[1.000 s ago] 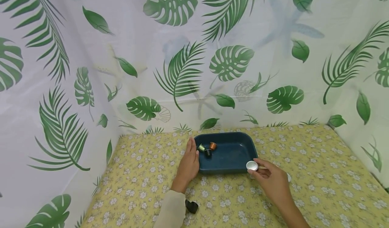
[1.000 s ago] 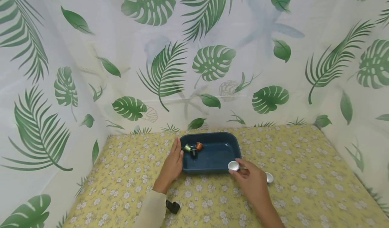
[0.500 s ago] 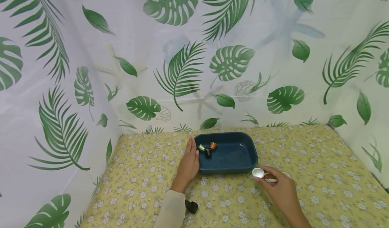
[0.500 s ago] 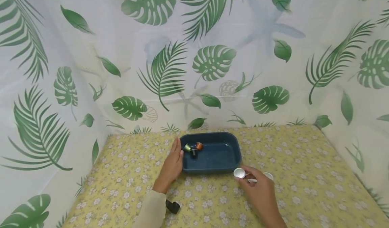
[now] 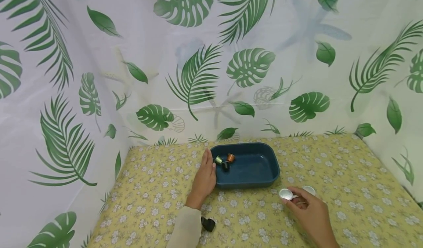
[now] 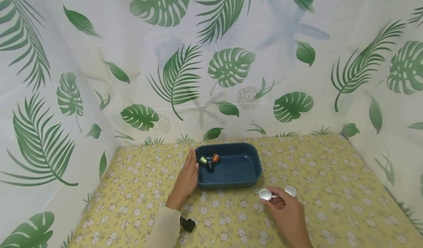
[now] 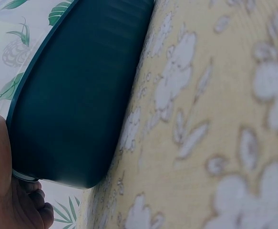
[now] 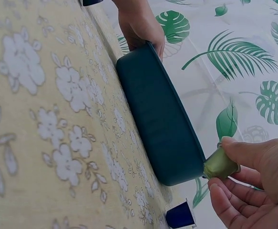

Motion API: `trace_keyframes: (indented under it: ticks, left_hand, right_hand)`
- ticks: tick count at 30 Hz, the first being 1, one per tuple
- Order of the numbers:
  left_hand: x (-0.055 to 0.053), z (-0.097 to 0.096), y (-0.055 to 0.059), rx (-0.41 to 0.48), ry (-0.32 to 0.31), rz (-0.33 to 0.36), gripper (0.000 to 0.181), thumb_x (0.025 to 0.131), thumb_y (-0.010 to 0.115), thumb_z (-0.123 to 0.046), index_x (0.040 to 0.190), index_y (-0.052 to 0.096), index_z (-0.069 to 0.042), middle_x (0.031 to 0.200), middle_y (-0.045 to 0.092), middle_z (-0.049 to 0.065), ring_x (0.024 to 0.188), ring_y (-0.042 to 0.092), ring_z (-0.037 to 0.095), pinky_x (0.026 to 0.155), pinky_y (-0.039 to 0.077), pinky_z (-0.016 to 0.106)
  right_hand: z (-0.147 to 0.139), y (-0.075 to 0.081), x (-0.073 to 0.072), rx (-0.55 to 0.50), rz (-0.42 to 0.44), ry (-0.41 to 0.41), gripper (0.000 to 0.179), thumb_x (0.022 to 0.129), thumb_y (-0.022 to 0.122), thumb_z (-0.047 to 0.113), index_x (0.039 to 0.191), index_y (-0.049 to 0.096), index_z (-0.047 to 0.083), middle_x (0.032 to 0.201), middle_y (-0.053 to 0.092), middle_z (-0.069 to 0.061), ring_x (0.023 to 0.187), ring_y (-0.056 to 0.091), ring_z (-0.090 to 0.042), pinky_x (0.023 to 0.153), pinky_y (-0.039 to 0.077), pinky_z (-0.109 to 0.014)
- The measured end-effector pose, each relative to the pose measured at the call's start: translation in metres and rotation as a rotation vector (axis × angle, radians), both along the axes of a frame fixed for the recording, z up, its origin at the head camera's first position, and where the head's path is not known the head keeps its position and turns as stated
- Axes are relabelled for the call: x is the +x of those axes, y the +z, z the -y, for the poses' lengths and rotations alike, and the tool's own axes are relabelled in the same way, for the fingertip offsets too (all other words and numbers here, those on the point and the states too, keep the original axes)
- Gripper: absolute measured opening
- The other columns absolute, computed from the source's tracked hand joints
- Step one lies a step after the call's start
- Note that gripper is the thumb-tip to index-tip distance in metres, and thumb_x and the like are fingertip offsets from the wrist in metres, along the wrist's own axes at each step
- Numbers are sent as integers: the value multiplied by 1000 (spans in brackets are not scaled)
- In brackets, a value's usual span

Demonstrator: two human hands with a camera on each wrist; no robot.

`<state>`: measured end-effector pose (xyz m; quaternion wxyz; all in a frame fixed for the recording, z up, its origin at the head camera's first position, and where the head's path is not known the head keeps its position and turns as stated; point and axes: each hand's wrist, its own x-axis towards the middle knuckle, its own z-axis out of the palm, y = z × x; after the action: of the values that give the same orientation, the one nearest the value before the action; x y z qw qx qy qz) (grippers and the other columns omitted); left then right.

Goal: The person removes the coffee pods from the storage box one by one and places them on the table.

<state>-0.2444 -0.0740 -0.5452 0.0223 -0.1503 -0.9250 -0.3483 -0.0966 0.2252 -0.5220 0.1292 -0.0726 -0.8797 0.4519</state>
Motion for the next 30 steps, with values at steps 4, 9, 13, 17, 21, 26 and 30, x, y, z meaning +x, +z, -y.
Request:
trace_keyframes:
  ticks: [4,9,13,17,21,26,30]
  left_hand:
    - [-1,0,-1,1,0,-13,58,114,31,-25,164,7,-7,170,-5,3,154,18,27,114,36,50]
    - [-1,-1,-2,-4,1,3,58,114,30,-25,164,5,-10,170,-7,0,154,15,24,116,33,49]
    - [-1,-1,-3,-6,3,6,58,114,30,-26,164,5,-11,170,-7,-1,154,15,23,116,34,48]
    - [-3,0,-5,-11,9,3,58,114,30,-27,164,4,-12,170,-7,-2,154,16,23,116,34,48]
    - [-3,0,-4,-10,10,13,58,114,30,-27,164,3,-14,170,-8,-2,154,16,24,116,33,48]
    - [-3,0,-3,-3,5,10,58,114,30,-27,164,3,-14,170,-7,-2,154,17,24,116,34,48]
    - [-1,-1,-4,1,6,14,58,114,30,-26,164,3,-14,170,-7,-2,154,16,24,116,33,49]
  right_hand:
    - [-2,-2,6,-9,43,-13,44,87,83,16,128,70,5,94,73,-5,78,67,-5,66,56,-22]
    - [-5,-4,14,-61,139,-32,50,87,83,23,131,67,5,99,75,-10,79,69,-8,67,57,-23]
    - [-7,-7,19,-112,193,-48,53,87,84,26,133,66,5,103,75,-13,78,71,-10,67,58,-24]
    - [-9,-12,19,-161,237,-74,57,86,84,28,134,65,5,108,74,-14,80,71,-9,69,58,-24]
    - [-12,-14,19,-208,261,-103,61,86,85,30,136,63,5,112,73,-15,83,71,-7,71,58,-24]
    - [-15,-18,18,-182,250,-101,58,85,85,26,134,64,3,111,73,-16,83,71,-8,69,58,-24]
    - [-19,-23,18,-149,272,-92,58,84,86,29,133,66,4,109,74,-13,84,71,-11,69,58,-25]
